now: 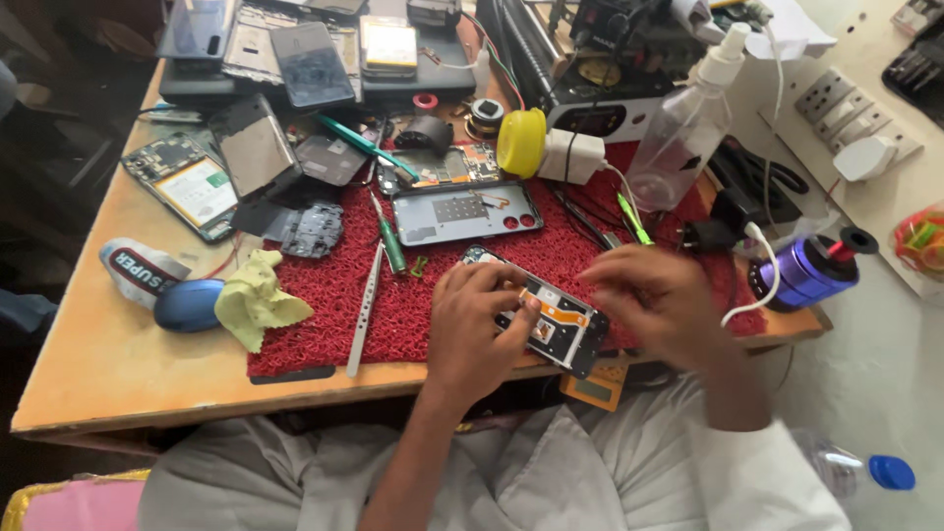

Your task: The person applies adhesive tape to the internal frame of a disassembled smartphone, then places a black screen assembly onto the frame. They use a black card to press the screen into place and wipe the exterior surface.

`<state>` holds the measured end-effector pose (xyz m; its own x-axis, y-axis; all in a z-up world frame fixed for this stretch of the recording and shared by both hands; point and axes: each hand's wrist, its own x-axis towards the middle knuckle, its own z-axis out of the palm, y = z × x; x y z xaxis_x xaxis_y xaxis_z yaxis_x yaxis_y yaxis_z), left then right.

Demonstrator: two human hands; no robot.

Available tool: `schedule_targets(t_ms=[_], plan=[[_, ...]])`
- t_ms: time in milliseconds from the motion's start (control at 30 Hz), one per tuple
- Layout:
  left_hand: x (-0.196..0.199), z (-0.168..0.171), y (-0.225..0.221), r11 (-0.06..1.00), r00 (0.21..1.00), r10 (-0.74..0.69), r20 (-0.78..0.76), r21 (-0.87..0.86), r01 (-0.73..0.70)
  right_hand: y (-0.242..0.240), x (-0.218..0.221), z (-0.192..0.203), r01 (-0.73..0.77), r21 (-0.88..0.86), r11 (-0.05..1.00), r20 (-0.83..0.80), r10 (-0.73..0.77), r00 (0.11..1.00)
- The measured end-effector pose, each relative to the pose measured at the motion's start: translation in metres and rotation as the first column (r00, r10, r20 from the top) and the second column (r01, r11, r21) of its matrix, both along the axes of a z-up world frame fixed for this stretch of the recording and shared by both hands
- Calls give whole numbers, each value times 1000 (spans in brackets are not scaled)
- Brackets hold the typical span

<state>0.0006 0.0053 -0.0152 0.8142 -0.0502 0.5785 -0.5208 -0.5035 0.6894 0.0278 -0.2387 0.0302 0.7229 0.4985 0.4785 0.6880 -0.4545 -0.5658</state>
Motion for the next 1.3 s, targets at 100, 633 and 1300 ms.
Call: schedule_targets(t_ms=[100,633,1300], plan=[[-1,1,0,1000,1000,-18,19,-12,18,24,-8,-4,-5,-115,993,-209,-20,978],[-1,-4,5,991,990,-132,-53,-44,130,36,-5,-20,-72,-176,982,-173,41,984],[-47,38,54,919,985,-115,-127,-391,56,73,-40,4,269,-480,835,157,-220,963]])
